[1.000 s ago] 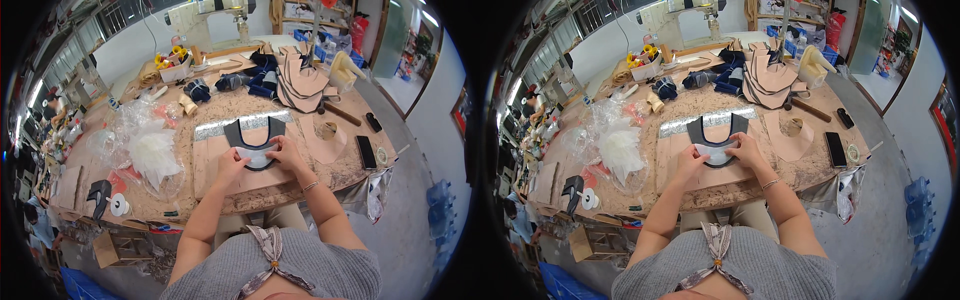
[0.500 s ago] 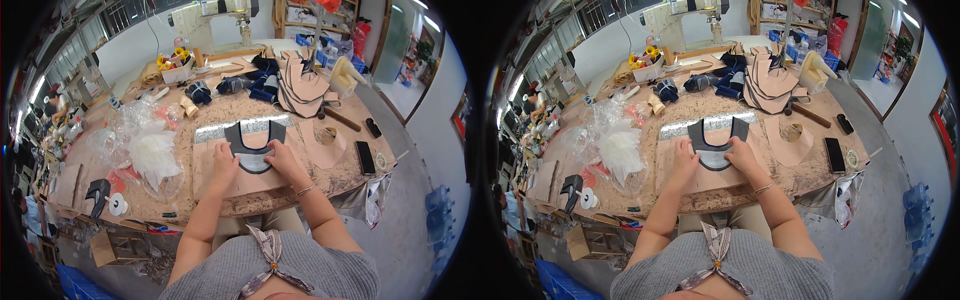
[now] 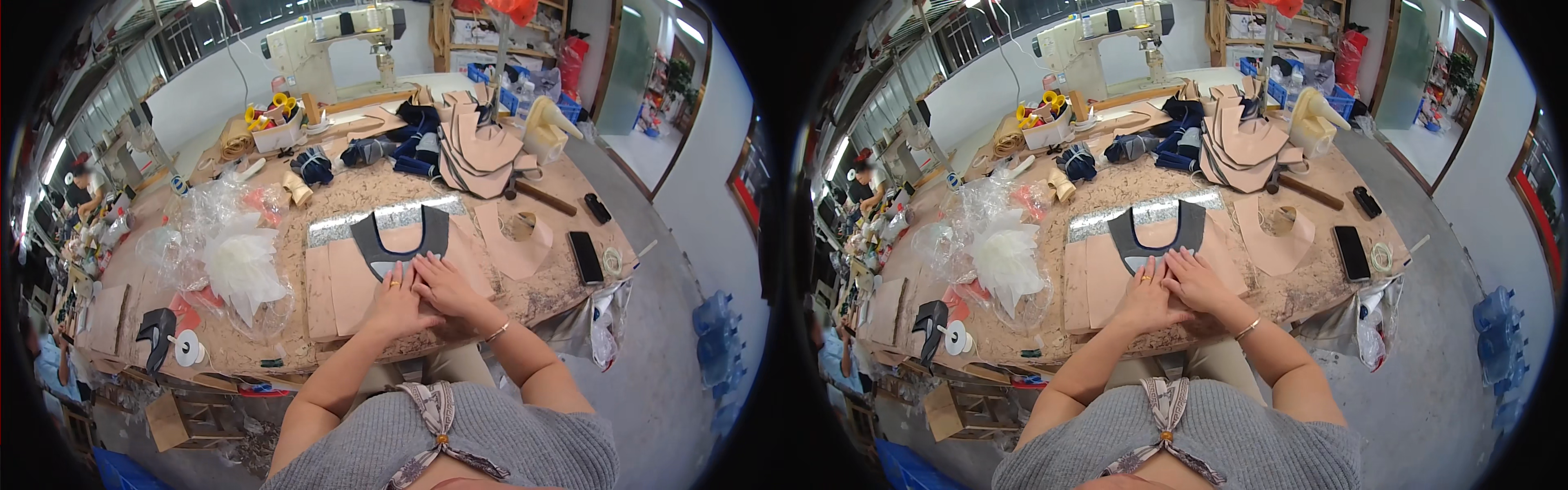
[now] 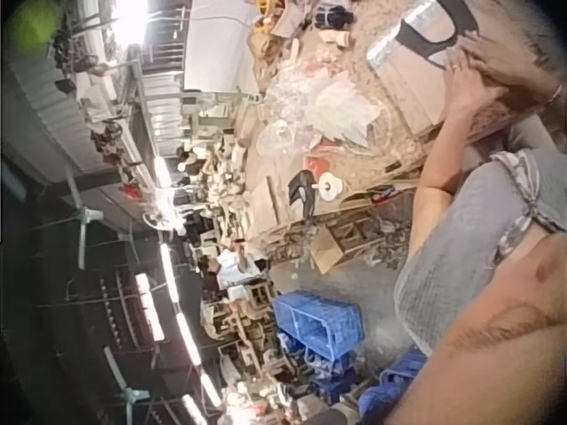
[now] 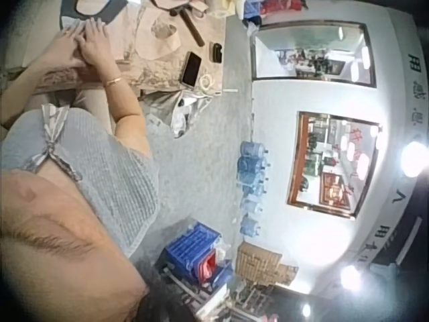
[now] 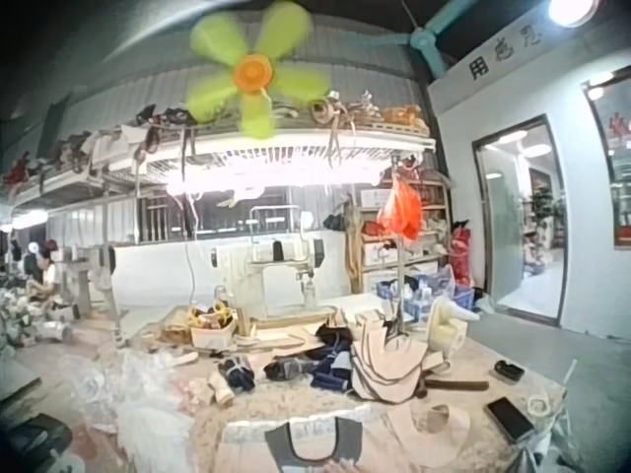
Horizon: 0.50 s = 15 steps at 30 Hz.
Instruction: The person repeatedly assembles shoe components by placing a white foam insert into a dark U-shaped piece, then covering it with a tan leather-like piece. They smooth the layers and stack the assembled units on the table. The process is repeated multiple times throughout the clip.
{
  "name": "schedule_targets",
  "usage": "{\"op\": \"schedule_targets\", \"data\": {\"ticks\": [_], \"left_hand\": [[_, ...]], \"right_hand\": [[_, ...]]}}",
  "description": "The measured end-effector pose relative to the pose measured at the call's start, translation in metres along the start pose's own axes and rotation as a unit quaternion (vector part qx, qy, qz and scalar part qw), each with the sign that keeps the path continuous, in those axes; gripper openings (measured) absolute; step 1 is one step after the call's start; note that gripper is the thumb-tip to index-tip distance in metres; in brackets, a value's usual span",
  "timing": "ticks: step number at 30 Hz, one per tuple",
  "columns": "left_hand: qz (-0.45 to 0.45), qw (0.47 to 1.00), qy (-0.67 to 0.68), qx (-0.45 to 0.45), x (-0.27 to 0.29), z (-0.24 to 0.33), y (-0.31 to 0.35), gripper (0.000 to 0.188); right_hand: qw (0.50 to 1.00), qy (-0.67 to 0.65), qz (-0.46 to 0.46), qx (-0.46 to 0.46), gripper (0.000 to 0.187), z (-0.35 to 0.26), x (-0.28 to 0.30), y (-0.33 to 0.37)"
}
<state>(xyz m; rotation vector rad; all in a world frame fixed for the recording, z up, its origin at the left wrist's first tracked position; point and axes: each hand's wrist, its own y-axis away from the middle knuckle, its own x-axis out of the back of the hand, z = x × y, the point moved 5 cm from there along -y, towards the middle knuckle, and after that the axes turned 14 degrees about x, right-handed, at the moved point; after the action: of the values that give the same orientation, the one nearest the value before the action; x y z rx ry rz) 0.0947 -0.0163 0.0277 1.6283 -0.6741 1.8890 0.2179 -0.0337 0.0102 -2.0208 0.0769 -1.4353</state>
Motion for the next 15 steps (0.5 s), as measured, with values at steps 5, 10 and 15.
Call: {"op": "schedule_targets", "data": {"ticks": [5, 10, 15], "left_hand": [[-0.021, 0.981, 0.185, 0.055, -0.012, -0.034, -0.009, 0.107], [-0.016, 0.997, -0.007, 0.081, -0.008, -0.031, 0.015, 0.109], [0.046, 0.997, -0.016, 0.054, -0.018, -0.026, 0.024, 0.112]], "right_hand": [[0.994, -0.078, -0.03, -0.069, 0.036, 0.013, 0.005, 0.004], [0.895, 0.178, 0.342, -0.224, 0.043, 0.087, 0.106, 0.064], [0.827, 0.071, 0.252, -0.498, 0.066, 0.169, 0.119, 0.156]]}}
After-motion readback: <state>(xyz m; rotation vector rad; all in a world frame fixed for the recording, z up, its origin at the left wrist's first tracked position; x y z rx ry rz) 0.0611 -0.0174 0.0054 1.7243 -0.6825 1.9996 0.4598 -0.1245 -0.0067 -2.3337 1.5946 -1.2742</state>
